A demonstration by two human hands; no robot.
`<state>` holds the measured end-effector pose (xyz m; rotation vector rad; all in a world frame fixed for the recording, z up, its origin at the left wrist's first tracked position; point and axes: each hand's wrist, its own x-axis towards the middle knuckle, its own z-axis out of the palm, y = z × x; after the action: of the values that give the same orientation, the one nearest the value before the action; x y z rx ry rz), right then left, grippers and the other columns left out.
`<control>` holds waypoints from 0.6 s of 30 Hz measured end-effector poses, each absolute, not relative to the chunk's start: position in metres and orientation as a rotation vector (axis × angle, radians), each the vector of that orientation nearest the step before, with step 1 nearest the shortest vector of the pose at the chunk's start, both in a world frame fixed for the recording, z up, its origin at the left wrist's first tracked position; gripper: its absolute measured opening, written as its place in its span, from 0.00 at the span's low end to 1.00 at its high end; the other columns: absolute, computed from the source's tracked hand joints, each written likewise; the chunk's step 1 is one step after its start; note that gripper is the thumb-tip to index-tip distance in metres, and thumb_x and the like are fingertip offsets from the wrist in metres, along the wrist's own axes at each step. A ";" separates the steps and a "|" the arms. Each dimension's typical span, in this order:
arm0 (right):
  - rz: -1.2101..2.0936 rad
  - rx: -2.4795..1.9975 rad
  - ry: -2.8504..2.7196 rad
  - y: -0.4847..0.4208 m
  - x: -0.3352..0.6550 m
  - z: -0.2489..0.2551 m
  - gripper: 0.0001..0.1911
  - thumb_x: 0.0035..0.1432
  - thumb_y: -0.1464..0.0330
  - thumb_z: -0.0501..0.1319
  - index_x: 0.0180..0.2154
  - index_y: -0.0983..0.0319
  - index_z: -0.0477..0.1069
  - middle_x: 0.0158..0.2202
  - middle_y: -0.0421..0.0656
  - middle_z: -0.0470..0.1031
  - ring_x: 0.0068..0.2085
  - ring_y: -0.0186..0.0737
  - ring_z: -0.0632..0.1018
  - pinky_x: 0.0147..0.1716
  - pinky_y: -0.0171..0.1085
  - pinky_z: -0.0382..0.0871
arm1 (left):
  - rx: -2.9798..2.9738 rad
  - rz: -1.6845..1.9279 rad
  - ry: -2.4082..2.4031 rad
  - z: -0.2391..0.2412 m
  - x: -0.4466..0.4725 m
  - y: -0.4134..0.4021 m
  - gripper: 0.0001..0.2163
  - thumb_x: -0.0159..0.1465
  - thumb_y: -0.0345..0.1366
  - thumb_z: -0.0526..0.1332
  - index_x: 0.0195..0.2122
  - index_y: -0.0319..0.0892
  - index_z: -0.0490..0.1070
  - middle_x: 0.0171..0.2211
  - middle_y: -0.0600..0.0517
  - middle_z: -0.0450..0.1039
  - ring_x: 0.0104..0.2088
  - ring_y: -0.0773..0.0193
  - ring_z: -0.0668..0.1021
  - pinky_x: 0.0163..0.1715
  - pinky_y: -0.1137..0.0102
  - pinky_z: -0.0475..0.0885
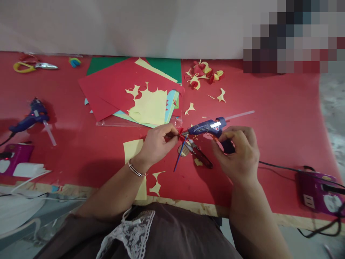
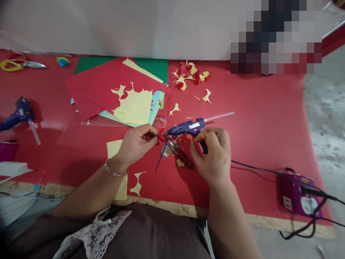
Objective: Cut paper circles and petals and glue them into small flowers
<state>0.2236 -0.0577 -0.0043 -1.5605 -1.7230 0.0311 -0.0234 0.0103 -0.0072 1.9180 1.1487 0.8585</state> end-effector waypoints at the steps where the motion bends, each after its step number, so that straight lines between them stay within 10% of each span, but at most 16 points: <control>1: 0.034 -1.561 -1.722 -0.058 0.224 -0.004 0.08 0.62 0.72 0.69 0.37 0.56 0.70 0.41 0.45 0.76 0.44 0.49 0.79 0.43 0.49 0.77 | 1.917 0.855 1.149 -0.007 -0.023 0.010 0.07 0.65 0.24 0.64 0.33 0.44 0.74 0.31 0.54 0.81 0.32 0.66 0.81 0.35 0.72 0.77; 18: 0.042 -1.547 -1.718 -0.058 0.223 -0.004 0.09 0.63 0.72 0.68 0.34 0.56 0.70 0.39 0.46 0.76 0.44 0.50 0.79 0.43 0.50 0.75 | 1.924 0.848 1.163 -0.006 -0.024 0.011 0.08 0.64 0.24 0.64 0.33 0.44 0.75 0.31 0.54 0.81 0.32 0.66 0.81 0.35 0.72 0.77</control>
<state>0.2234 -0.0578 -0.0038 -1.5469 -1.7185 0.0423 -0.0241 0.0105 -0.0064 1.9242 1.1629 0.8483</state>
